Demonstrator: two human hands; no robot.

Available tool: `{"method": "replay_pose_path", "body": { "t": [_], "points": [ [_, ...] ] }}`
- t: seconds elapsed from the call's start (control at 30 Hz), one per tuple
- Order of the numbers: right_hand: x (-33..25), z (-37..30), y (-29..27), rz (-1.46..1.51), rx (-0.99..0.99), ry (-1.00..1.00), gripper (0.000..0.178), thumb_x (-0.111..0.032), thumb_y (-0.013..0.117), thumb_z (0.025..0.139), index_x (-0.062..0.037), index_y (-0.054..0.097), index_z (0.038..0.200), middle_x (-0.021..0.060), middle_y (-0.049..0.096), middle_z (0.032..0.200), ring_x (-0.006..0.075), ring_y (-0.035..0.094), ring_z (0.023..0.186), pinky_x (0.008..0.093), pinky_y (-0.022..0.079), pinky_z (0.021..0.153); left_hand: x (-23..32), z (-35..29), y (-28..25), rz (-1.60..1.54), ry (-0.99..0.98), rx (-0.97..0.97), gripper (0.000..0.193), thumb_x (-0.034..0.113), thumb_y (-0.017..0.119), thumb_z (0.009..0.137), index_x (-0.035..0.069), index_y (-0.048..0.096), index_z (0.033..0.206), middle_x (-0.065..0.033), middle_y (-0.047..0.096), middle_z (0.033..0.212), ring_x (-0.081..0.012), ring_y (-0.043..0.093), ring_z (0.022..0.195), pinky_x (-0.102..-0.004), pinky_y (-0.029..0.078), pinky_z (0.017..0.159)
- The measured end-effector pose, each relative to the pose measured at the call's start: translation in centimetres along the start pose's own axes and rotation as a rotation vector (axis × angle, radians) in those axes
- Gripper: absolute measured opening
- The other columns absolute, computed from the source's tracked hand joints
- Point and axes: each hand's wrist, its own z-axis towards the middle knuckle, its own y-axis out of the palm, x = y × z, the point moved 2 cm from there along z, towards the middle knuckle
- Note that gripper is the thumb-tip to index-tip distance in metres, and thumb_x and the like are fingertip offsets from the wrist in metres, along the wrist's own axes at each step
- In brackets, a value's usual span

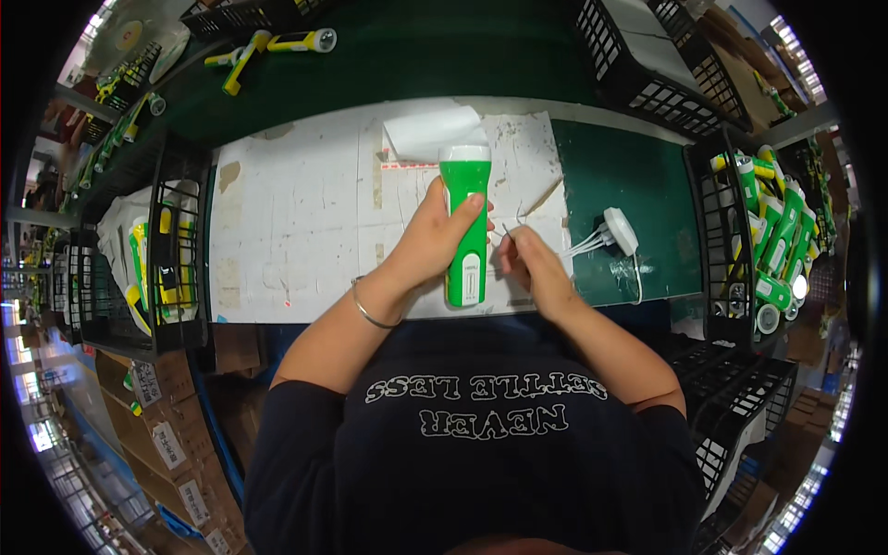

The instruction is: Testing and organizing solar-powered flashlights at an assembly station.

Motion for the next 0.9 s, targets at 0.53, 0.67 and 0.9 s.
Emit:
{"method": "replay_pose_path", "body": {
  "t": [0.53,0.67,0.9],
  "points": [
    [-5.5,-0.5,2.6,-1.331,-0.085,-0.725,0.015,-0.016,0.063,0.072,-0.0096,0.05,0.071,0.0054,0.049,0.062,0.0232,0.054,0.049,0.0344,0.043,0.044,0.1,-0.8,-0.4,-0.079,-0.078,0.045,0.042,0.039,0.03,0.098,0.004,0.046,0.113,-0.0087,0.057,0.096,-0.015,0.056,0.082,-0.0291,0.049,0.072],
    [-3.2,-2.8,3.6,-1.144,-0.613,-0.658,0.016,-0.023,0.061,0.074,-0.0101,0.053,0.071,0.0045,0.05,0.063,0.0255,0.055,0.052,0.0377,0.044,0.046,0.4,0.5,-2.1,-0.166,-0.042,0.238,0.049,0.046,0.033,0.095,0.002,0.047,0.112,-0.0117,0.057,0.092,-0.0191,0.058,0.074,-0.0334,0.051,0.065],
    [-5.0,-1.3,3.4,-1.081,-0.347,-0.709,0.031,-0.03,0.073,0.067,-0.0108,0.049,0.073,0.003,0.053,0.069,0.0232,0.057,0.058,0.0343,0.044,0.048,0.8,1.0,-2.6,-0.338,-0.105,0.16,0.044,0.044,0.038,0.095,0.004,0.045,0.111,-0.0112,0.055,0.093,-0.0177,0.056,0.076,-0.0313,0.05,0.065]
  ]
}}
